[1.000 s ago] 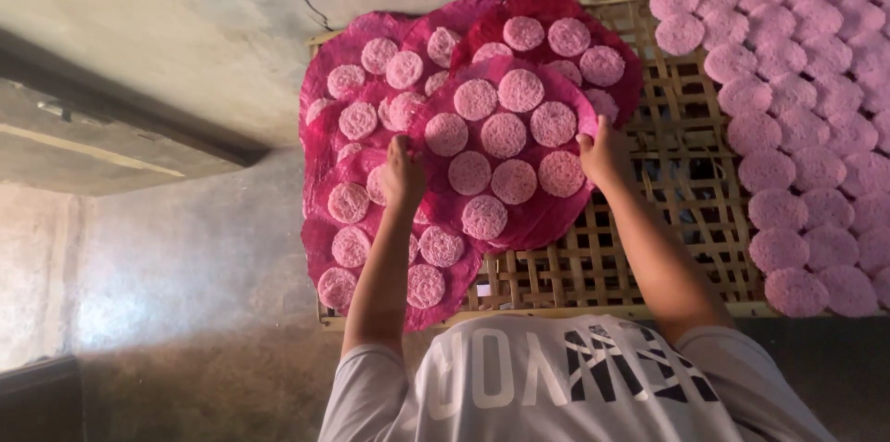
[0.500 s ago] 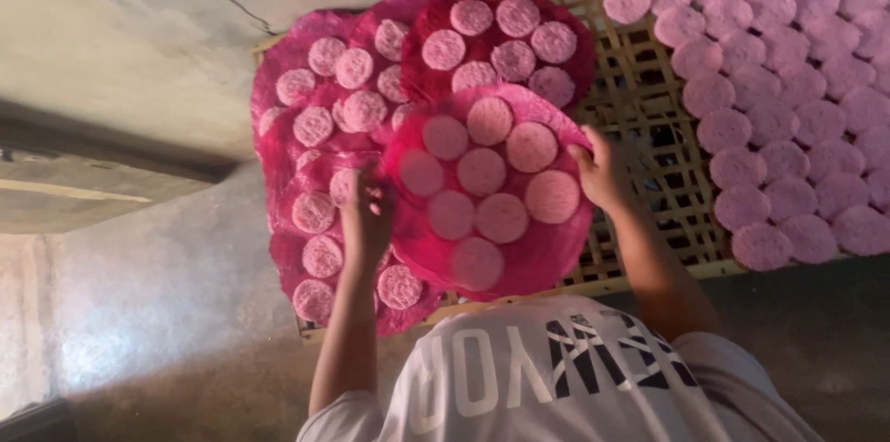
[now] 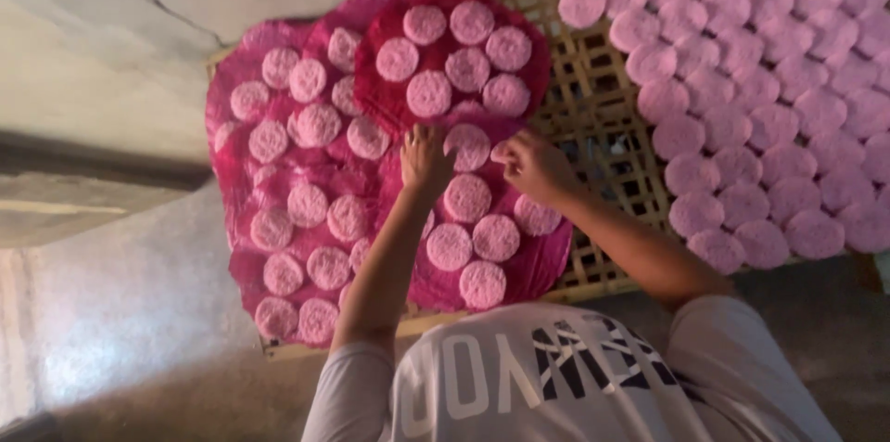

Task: The person repeatedly picks up pink circular sponges from a pink mesh sheet and places them in neat rows on a wooden lattice tray. The person handles the sponges one at a time, transferring them from the mesh to the tray throughout the clip.

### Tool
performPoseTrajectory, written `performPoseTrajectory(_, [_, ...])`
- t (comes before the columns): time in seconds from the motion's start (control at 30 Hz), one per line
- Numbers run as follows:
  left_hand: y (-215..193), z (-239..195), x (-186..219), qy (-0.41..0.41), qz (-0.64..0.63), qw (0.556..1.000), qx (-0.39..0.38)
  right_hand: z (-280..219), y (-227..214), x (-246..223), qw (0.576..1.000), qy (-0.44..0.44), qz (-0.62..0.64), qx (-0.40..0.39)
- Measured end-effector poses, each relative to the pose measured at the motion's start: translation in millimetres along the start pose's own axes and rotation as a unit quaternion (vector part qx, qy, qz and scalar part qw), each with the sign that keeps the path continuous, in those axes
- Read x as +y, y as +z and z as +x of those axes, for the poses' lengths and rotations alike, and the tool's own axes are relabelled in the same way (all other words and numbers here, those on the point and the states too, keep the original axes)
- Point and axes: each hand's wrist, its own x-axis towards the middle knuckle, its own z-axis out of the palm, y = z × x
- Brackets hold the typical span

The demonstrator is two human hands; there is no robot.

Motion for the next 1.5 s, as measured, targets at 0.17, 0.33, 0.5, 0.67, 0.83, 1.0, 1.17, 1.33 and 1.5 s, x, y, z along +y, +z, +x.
performPoseTrajectory(0.17, [24.4, 4.0, -2.7, 0.022, -0.134, 0.99, 0.029, 50.0, -53.5, 119.4, 0.817, 0.329, 0.474, 0.03])
performPoseTrajectory(0.33, [25.3, 3.2, 0.2, -0.046, -0.206, 0.977, -0.001, 106.6, -85.2, 217.9, 0.782, 0.332, 0.509, 0.14])
performPoseTrajectory(0.5, [16.5, 4.8, 1.0, -0.05, -0.242, 0.969, -0.007, 133.8, -55.4, 257.0, 0.951, 0.225, 0.092, 0.193])
performPoseTrajectory(0.67, [3.4, 10.5, 11.3, -0.041, -0.28, 0.959, -0.007, 131.2, -39.2, 237.9, 0.964, 0.103, -0.124, 0.211])
performPoseTrajectory(0.83, [-8.7, 27.3, 63.0, -0.052, -0.25, 0.966, -0.045, 77.5, -20.1, 137.9, 0.881, 0.163, 0.443, 0.035])
performPoseTrajectory(1.0, [-16.8, 11.8, 99.3, 0.11, -0.337, 0.935, -0.02, 36.3, -15.0, 92.6, 0.712, 0.266, 0.65, -0.02])
performPoseTrajectory(1.17, [-47.9, -42.8, 19.0, -0.061, -0.08, 0.994, 0.036, 55.1, -54.2, 169.0, 0.863, 0.314, 0.37, 0.14])
performPoseTrajectory(1.33, [-26.3, -76.1, -42.2, -0.171, 0.033, 0.983, -0.061, 53.7, -74.0, 209.0, 0.972, 0.139, -0.013, 0.191])
performPoseTrajectory(1.5, [-0.4, -66.3, -52.8, -0.141, -0.048, 0.989, 0.019, 55.8, -93.8, 155.7, 0.944, 0.042, -0.236, 0.227])
